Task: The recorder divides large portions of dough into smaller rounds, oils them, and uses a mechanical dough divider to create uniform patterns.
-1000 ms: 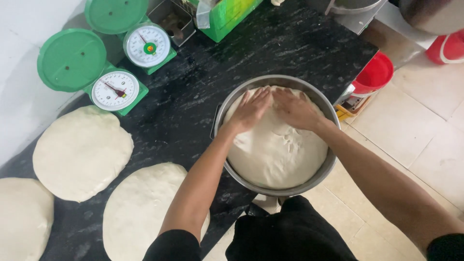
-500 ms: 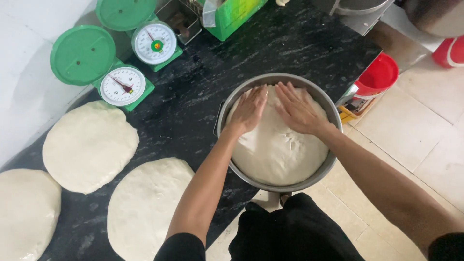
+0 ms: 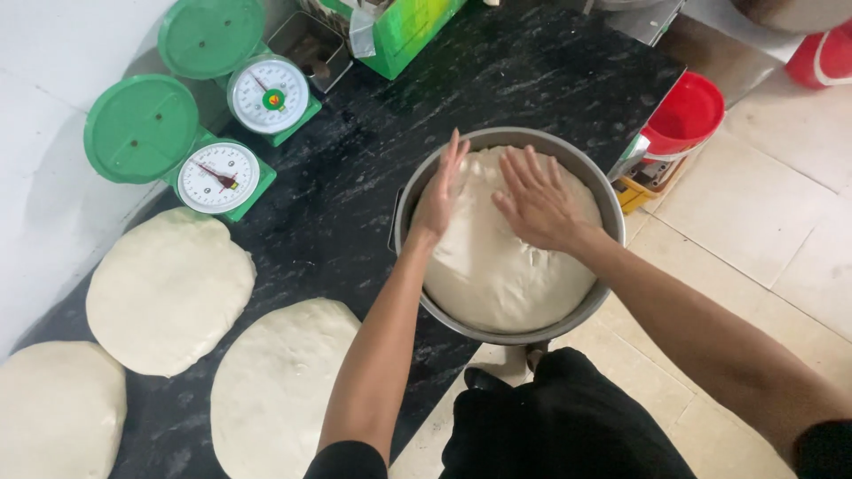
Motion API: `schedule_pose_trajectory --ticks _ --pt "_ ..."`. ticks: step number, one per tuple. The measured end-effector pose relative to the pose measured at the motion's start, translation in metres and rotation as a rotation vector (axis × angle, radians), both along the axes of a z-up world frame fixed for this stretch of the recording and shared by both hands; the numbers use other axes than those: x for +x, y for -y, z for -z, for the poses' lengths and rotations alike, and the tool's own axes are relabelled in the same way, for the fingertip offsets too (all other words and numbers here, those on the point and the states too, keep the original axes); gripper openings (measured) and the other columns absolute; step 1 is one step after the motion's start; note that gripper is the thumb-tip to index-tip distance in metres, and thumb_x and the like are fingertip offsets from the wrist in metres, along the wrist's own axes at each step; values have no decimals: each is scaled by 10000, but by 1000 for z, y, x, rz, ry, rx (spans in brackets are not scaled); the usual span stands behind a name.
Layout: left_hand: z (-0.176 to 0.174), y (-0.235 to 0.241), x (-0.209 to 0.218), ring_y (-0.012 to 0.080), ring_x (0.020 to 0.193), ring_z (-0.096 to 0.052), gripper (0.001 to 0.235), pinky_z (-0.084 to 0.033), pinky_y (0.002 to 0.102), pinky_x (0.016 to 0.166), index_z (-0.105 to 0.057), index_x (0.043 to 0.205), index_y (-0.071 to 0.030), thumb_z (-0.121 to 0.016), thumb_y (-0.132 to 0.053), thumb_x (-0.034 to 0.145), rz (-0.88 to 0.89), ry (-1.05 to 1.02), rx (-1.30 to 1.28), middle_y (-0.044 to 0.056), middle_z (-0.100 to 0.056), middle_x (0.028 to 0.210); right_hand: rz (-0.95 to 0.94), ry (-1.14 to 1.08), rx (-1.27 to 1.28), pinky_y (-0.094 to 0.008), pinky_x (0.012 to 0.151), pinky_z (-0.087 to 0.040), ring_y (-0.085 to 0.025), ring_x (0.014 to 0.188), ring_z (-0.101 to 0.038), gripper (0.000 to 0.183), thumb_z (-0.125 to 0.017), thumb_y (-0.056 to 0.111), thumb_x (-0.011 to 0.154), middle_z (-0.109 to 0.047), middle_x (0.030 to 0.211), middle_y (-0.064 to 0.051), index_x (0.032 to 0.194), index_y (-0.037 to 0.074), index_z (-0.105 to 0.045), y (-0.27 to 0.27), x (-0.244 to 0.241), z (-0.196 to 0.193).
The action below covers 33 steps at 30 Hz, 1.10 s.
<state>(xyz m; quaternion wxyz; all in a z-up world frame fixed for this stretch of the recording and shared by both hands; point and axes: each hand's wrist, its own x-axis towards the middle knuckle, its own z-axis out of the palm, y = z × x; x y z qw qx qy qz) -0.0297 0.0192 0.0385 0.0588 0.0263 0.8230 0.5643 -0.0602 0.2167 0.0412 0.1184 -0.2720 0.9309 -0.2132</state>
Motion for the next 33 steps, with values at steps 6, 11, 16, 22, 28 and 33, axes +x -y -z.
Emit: schedule_pose_trajectory --ticks 6,11,16,22,28,33 --pt "65 -1 8 240 1615 -65 741 38 462 1290 -160 1652 -110 -51 -543 1061 -67 -110 -384 102 -130 1737 -107 -195 233 -518 1261 -19 -307 1583 -50 857 -295 617 1013 -86 1708 -150 1621 36 -129 19 2 1" --pt "38 -3 25 245 1614 -76 728 17 459 1294 -178 1650 -90 -64 -513 1069 -98 -176 -302 112 -131 1740 -158 147 99 -545 1239 29 -300 1576 23 796 -253 569 1027 -15 1712 -111 1632 93 -53 9 -24 15" --pt "22 -50 61 278 1616 -2 747 38 467 1284 -121 1635 1 -97 -490 1073 -480 25 -456 153 -74 1731 -320 -344 215 -578 1247 6 -330 1580 -12 847 -340 534 985 -75 1723 -138 1653 71 -102 42 -2 36" --pt "39 -41 59 277 1595 47 746 44 454 1263 -55 1614 8 -115 -492 1064 -466 168 -515 168 -5 1722 -313 -183 346 -641 1197 -7 -339 1567 -5 785 -309 560 1009 -46 1711 -98 1635 142 -84 45 -5 18" --pt "58 -36 68 296 1615 -1 718 25 461 1287 -98 1629 30 -139 -428 1077 -580 15 -192 196 -58 1733 -421 -429 270 -642 1231 -47 -378 1586 -52 705 -231 493 1066 -79 1755 -114 1657 122 -129 58 -15 30" --pt "68 -37 62 331 1602 2 706 25 475 1269 -94 1611 59 -168 -410 1088 -656 85 -266 226 -49 1715 -466 -411 295 -652 1207 -42 -340 1571 -58 737 -270 481 1017 -92 1714 -102 1642 107 -160 66 -4 29"
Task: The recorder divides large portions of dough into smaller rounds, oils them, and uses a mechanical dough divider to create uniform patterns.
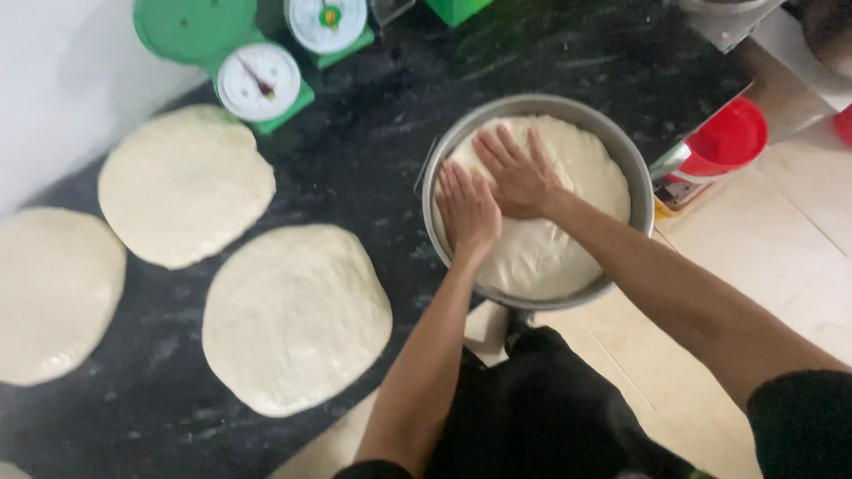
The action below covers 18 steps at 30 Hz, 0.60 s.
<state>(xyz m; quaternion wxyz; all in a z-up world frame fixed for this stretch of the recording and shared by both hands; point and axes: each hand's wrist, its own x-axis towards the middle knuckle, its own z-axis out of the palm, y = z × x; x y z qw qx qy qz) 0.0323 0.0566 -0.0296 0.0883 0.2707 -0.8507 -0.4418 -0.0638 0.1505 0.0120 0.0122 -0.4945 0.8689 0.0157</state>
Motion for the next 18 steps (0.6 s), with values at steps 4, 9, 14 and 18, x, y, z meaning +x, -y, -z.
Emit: schedule_pose_trajectory --ticks 4,9,14,18 --pt "3 -5 24 329 1617 -79 717 -20 458 1278 -203 1613 41 -202 -452 1092 -35 -194 202 203 -142 1722 153 468 -36 -649 1227 26 -331 1581 18 672 -225 488 1080 -49 1722 -71 1647 139 -127 1 -7 -14" --pt "-78 25 57 289 1598 -210 767 -131 379 1279 -314 1613 -4 -231 -557 1089 -97 -632 758 153 -269 1711 -1 133 42 -658 1212 23 -363 1569 30 707 -237 498 1048 -55 1724 -77 1639 124 -138 17 57 -39" --pt "-73 32 66 318 1566 -352 756 -238 381 1281 -408 1587 13 -260 -552 1107 -223 -646 600 189 -412 1662 -17 193 -36 -681 1207 25 -382 1576 27 703 -254 485 1072 -58 1732 -105 1649 102 -134 12 53 -15" --pt "-65 15 63 356 1557 -288 729 -191 436 1270 -354 1587 -4 -168 -509 1096 -214 -390 258 210 -377 1646 -115 112 107 -692 1192 44 -418 1568 47 736 -310 486 1045 -59 1728 -129 1650 100 -143 2 92 -35"
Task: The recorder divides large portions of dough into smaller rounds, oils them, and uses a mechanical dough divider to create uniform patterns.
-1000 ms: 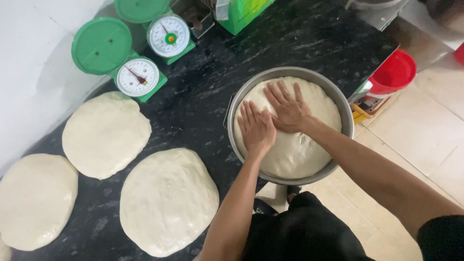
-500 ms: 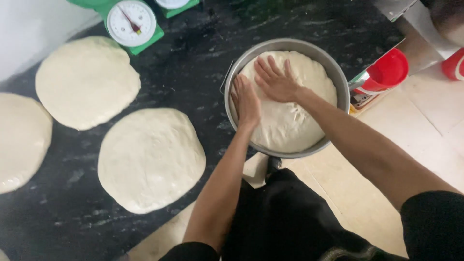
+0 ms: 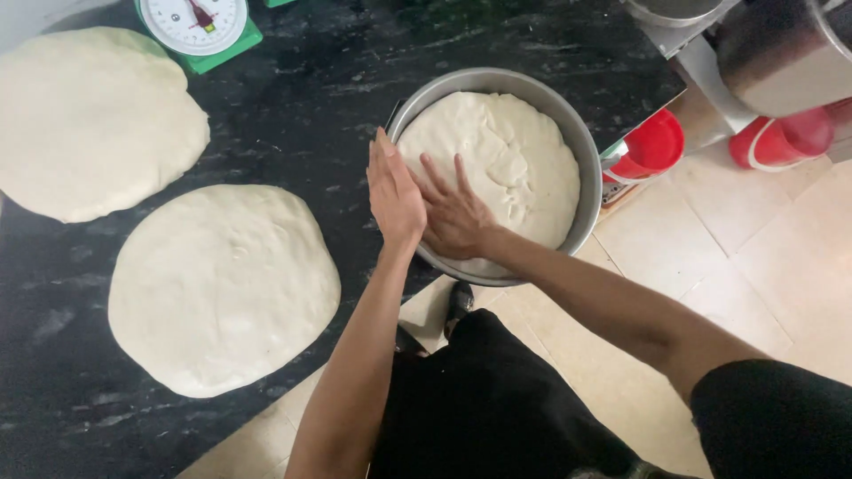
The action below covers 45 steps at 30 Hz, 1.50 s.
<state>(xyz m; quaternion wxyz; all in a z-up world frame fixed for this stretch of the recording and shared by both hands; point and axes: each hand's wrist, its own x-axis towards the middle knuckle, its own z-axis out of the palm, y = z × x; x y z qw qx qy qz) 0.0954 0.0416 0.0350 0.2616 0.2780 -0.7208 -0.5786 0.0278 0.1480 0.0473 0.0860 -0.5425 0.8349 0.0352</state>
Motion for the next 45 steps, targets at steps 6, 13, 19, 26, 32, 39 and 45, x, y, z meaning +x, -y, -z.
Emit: schedule_pose_trajectory --ticks 6,13,19,26,32,39,45 --pt "-7 2 1 370 1555 -279 713 -111 540 1274 -328 1590 15 -144 -461 1092 2 153 -277 221 -365 1638 -98 220 -13 -625 1248 55 -372 1592 52 744 -301 514 1036 -41 1723 -138 1648 128 -130 -13 -9 6" --pt "-9 2 -4 343 1566 -255 702 -55 553 1280 -314 1589 10 -181 -464 1088 16 212 -318 200 -360 1649 -16 21 164 -580 1226 61 -311 1552 43 765 -299 562 990 -15 1699 -42 1626 196 -82 -47 -15 -22" --pt "-20 -4 0 318 1582 -190 709 15 566 1267 -256 1614 1 -178 -466 1086 133 286 -590 181 -318 1661 16 246 -244 -638 1258 44 -357 1603 -10 666 -227 437 1098 -111 1742 -84 1671 120 -108 -70 -64 -10" --pt "3 -25 -42 252 1576 -127 714 11 516 1265 -205 1619 -25 -207 -491 1077 398 426 -831 143 -219 1692 80 18 -85 -630 1225 14 -359 1580 -46 676 -278 444 1075 -130 1704 -134 1631 83 -144 -79 -99 21" --pt "22 -35 -76 231 1597 -88 691 2 510 1280 -210 1628 -64 -218 -481 1077 457 429 -884 120 -224 1710 20 7 -74 -571 1233 -6 -341 1571 -38 691 -272 411 1039 -132 1701 -143 1617 57 -141 -73 -136 17" --pt "-24 -14 -72 219 1588 -102 743 36 451 1284 -134 1652 -100 -146 -541 1054 498 240 -105 100 -133 1719 -20 526 -323 -525 1265 -78 -354 1585 -87 682 -282 397 1075 -160 1701 -174 1643 52 -130 -84 -167 -23" --pt "-49 -47 -2 254 1606 -259 687 -51 397 1325 -369 1597 -10 -161 -476 1138 -67 -125 19 165 -320 1707 -405 320 -265 -505 1267 -71 -348 1582 -88 701 -314 434 1087 -167 1704 -166 1638 34 -149 -32 -166 -12"
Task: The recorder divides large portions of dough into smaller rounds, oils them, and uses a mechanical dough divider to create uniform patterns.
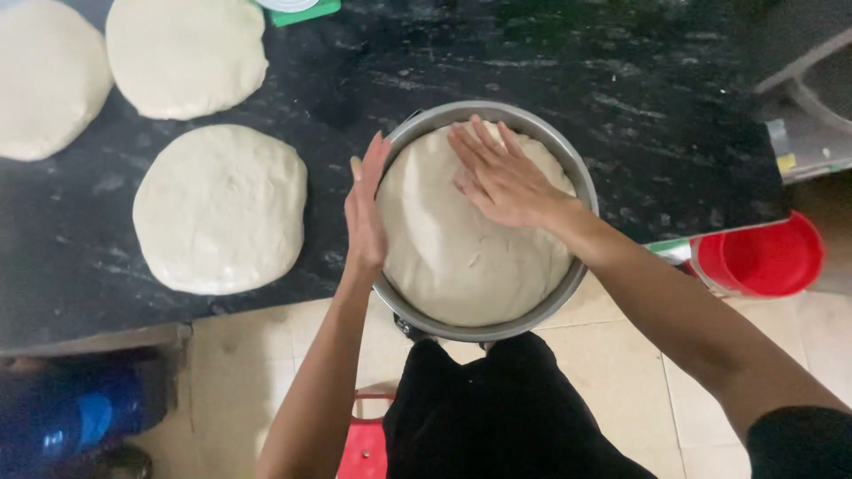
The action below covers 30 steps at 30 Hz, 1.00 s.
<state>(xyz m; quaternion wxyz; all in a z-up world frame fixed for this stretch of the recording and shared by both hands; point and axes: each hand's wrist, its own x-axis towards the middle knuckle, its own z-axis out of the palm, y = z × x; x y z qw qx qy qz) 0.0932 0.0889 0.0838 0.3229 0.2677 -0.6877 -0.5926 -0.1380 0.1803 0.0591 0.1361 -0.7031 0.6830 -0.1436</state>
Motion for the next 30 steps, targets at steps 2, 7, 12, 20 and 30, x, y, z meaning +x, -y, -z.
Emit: schedule_pose_trajectory --ticks 2,7,12,20,30 --pt "4 -21 17 259 1582 -321 686 -106 380 1313 -424 1576 15 -177 -460 1147 -163 20 -78 182 -389 1674 -86 -7 28 -514 1265 -73 -338 1584 -88 716 -323 449 1079 -165 1704 -162 1629 26 -144 14 6 -1" --pt "22 -66 46 278 1495 -421 592 -297 365 1234 -419 1537 55 -354 -359 1119 -519 42 99 197 -451 1610 -159 -81 266 -580 1206 -45 -302 1543 -48 777 -296 560 1014 -61 1696 -122 1611 93 -125 31 4 11" --pt "37 -104 45 282 1520 -361 603 -275 360 1235 -345 1576 37 -388 -342 1109 -588 20 82 196 -371 1646 -168 -166 171 -612 1227 -39 -331 1576 -51 779 -262 601 1020 -81 1721 -90 1633 132 -150 38 31 11" --pt "61 -160 47 287 1578 -249 671 -202 349 1253 -225 1624 12 -406 -362 1098 -656 -52 190 196 -250 1713 -167 2 310 -605 1242 -27 -322 1570 -37 801 -240 614 1006 -70 1706 -62 1658 172 -94 44 42 12" --pt "80 -183 20 274 1597 -9 827 -34 408 1264 14 1651 -66 -328 -533 1060 -763 -86 314 152 16 1740 -241 -119 68 -727 1146 54 -397 1547 -12 827 -283 607 1011 -75 1707 -108 1639 96 -114 30 67 28"
